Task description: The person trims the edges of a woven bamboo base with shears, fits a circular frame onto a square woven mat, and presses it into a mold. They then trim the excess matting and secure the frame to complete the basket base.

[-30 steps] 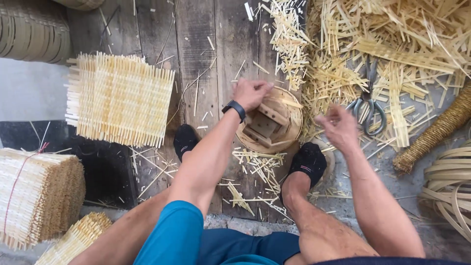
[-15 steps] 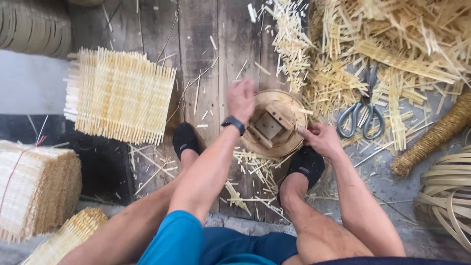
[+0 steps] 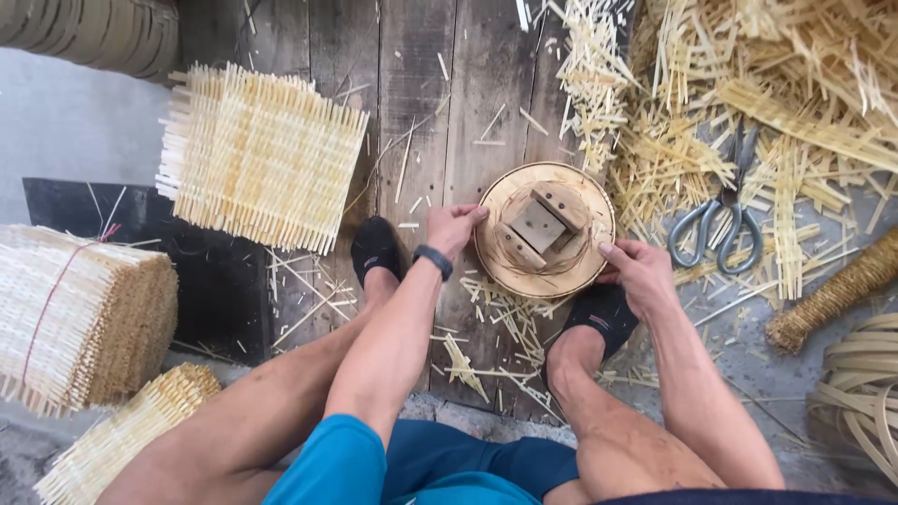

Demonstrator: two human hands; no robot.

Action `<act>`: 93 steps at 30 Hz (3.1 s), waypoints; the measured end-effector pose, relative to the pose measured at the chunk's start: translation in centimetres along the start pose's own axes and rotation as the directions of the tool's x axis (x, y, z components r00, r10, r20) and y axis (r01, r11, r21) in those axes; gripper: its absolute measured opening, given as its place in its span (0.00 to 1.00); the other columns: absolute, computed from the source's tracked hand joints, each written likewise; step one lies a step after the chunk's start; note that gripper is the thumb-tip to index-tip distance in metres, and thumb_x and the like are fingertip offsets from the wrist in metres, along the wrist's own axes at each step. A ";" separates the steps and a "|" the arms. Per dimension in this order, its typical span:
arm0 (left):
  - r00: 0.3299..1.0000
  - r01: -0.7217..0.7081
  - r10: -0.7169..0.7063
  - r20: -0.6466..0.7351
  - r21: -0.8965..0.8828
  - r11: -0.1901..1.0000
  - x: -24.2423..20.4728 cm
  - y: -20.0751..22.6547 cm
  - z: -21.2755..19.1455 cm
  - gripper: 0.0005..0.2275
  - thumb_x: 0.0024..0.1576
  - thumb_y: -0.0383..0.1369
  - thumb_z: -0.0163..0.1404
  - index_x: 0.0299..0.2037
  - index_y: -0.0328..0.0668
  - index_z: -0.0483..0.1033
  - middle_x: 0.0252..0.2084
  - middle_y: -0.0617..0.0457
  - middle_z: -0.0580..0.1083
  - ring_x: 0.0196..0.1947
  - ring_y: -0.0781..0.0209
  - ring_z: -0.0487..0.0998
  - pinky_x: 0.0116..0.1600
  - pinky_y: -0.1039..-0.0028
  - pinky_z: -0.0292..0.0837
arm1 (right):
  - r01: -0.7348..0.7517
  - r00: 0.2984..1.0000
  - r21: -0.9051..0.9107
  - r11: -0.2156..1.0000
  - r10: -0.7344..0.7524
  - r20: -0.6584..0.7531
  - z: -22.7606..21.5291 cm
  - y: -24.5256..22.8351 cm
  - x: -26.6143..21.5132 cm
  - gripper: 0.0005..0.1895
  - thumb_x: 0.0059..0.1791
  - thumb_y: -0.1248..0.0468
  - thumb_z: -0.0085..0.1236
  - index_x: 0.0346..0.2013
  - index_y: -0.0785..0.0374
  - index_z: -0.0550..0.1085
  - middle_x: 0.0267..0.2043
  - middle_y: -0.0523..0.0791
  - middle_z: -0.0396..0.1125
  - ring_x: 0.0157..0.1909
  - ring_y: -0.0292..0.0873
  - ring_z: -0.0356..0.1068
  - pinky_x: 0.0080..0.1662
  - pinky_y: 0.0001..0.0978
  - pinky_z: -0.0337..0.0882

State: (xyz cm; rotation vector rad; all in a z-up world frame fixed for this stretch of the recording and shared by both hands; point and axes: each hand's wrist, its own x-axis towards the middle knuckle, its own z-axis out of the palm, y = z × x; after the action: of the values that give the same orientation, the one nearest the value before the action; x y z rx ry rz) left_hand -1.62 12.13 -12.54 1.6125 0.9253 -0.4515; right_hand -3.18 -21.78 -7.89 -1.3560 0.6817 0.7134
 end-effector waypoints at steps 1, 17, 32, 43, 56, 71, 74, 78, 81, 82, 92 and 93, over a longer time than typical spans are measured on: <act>1.000 -0.005 0.005 0.001 -0.003 1.000 -1.5 0.3 -0.2 0.13 0.53 0.32 0.63 0.45 0.33 0.84 0.37 0.49 0.82 0.32 0.67 0.79 0.33 0.79 0.73 | 0.006 1.000 -0.001 1.000 -0.006 -0.001 0.3 -0.9 -0.7 0.14 0.53 0.65 0.60 0.48 0.75 0.77 0.41 0.53 0.75 0.37 0.45 0.75 0.38 0.35 0.77; 0.948 0.194 -0.053 0.313 -0.437 0.878 -7.6 -2.2 0.8 0.14 0.60 0.29 0.52 0.56 0.36 0.71 0.48 0.45 0.79 0.44 0.51 0.83 0.42 0.62 0.85 | 0.217 0.969 -0.386 0.897 -0.246 -0.026 3.7 -1.6 -1.5 0.27 0.50 0.60 0.62 0.54 0.78 0.67 0.46 0.57 0.71 0.47 0.57 0.74 0.48 0.47 0.76; 0.923 -0.382 0.370 -0.108 -0.146 0.912 -8.9 0.7 2.6 0.27 0.71 0.53 0.43 0.44 0.27 0.74 0.38 0.54 0.70 0.41 0.67 0.66 0.48 0.74 0.64 | 0.358 0.852 -0.682 0.638 -0.521 -0.040 11.0 -6.8 -7.7 0.57 0.31 0.49 0.81 0.63 0.71 0.59 0.61 0.59 0.55 0.66 0.59 0.53 0.66 0.50 0.58; 0.931 -0.357 0.353 -0.089 -0.029 0.934 -5.6 -1.2 -3.5 0.24 0.66 0.49 0.45 0.41 0.28 0.80 0.31 0.54 0.76 0.32 0.68 0.72 0.38 0.74 0.68 | 0.338 0.931 0.096 0.936 -0.347 0.114 5.6 -10.3 -8.2 0.53 0.33 0.52 0.73 0.66 0.66 0.58 0.58 0.51 0.61 0.58 0.47 0.68 0.60 0.41 0.74; 0.997 0.053 -0.014 0.079 -0.510 0.859 3.5 9.9 -1.2 0.09 0.63 0.31 0.46 0.44 0.32 0.75 0.35 0.42 0.81 0.32 0.53 0.84 0.38 0.63 0.83 | 0.525 0.838 0.308 0.793 -0.545 -0.025 0.0 -9.6 -8.9 0.45 0.43 0.59 0.69 0.69 0.71 0.59 0.58 0.50 0.63 0.60 0.46 0.66 0.63 0.40 0.69; 0.967 -0.254 0.220 -0.127 -0.437 0.863 -3.5 3.1 2.9 0.15 0.61 0.37 0.54 0.54 0.36 0.76 0.45 0.53 0.78 0.44 0.66 0.76 0.52 0.72 0.73 | 0.184 0.903 0.488 0.853 -0.343 0.260 7.1 -6.3 -6.4 0.32 0.55 0.48 0.48 0.65 0.70 0.64 0.62 0.50 0.67 0.62 0.47 0.69 0.62 0.39 0.70; 0.811 -0.519 0.564 -0.159 0.251 0.817 -2.7 5.8 -4.6 0.18 0.58 0.36 0.58 0.57 0.37 0.75 0.47 0.46 0.77 0.49 0.54 0.75 0.56 0.65 0.71 | 0.255 0.921 0.286 0.924 -0.322 0.221 7.1 -2.5 -2.9 0.26 0.58 0.52 0.47 0.61 0.72 0.67 0.57 0.51 0.69 0.55 0.46 0.72 0.55 0.41 0.74; 0.609 -0.041 0.758 -0.232 0.946 0.323 0.9 5.6 -16.3 0.34 0.48 0.33 0.55 0.66 0.33 0.56 0.64 0.32 0.66 0.66 0.30 0.62 0.65 0.42 0.52 | 0.120 0.973 0.103 0.987 -0.138 0.184 7.1 0.3 -1.6 0.19 0.58 0.57 0.49 0.53 0.74 0.69 0.47 0.53 0.71 0.44 0.46 0.74 0.40 0.41 0.80; 0.709 0.032 0.651 -0.270 0.935 0.353 -0.6 6.9 -21.1 0.36 0.49 0.30 0.53 0.69 0.28 0.50 0.66 0.30 0.62 0.67 0.30 0.60 0.69 0.42 0.46 | 0.170 0.975 0.069 0.983 -0.178 0.132 7.7 -2.7 -3.5 0.17 0.57 0.58 0.48 0.54 0.68 0.68 0.46 0.48 0.72 0.42 0.42 0.74 0.37 0.37 0.78; 0.707 0.032 0.653 -0.270 0.935 0.352 -1.0 7.5 -21.2 0.36 0.49 0.30 0.53 0.69 0.28 0.50 0.66 0.30 0.62 0.67 0.30 0.60 0.69 0.42 0.46 | 0.171 0.975 0.071 0.983 -0.179 0.133 7.4 -2.3 -2.7 0.17 0.57 0.58 0.48 0.54 0.68 0.68 0.46 0.48 0.72 0.42 0.42 0.74 0.37 0.37 0.78; 0.217 -0.763 0.792 0.571 0.605 -0.227 -10.7 5.1 -5.7 0.26 0.59 0.19 0.45 0.71 0.37 0.63 0.76 0.37 0.58 0.77 0.44 0.56 0.81 0.51 0.44 | 0.397 0.901 0.389 0.831 -0.434 0.007 4.5 -5.8 -3.1 0.18 0.59 0.59 0.48 0.57 0.69 0.70 0.45 0.47 0.72 0.42 0.38 0.73 0.43 0.29 0.75; 0.187 -0.810 0.671 0.718 0.499 -0.308 -12.3 3.5 -4.1 0.29 0.56 0.19 0.46 0.71 0.43 0.64 0.76 0.40 0.57 0.77 0.47 0.55 0.80 0.51 0.43 | 0.295 0.921 0.477 0.828 -0.379 0.089 4.7 -6.4 -3.4 0.18 0.57 0.58 0.49 0.55 0.69 0.72 0.45 0.47 0.73 0.42 0.39 0.75 0.44 0.29 0.76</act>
State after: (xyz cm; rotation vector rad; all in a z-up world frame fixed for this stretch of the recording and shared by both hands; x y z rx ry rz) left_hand -7.23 11.95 -0.30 2.6830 -0.9896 0.0177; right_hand -0.14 -17.76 -0.82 -0.9256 0.4091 0.3488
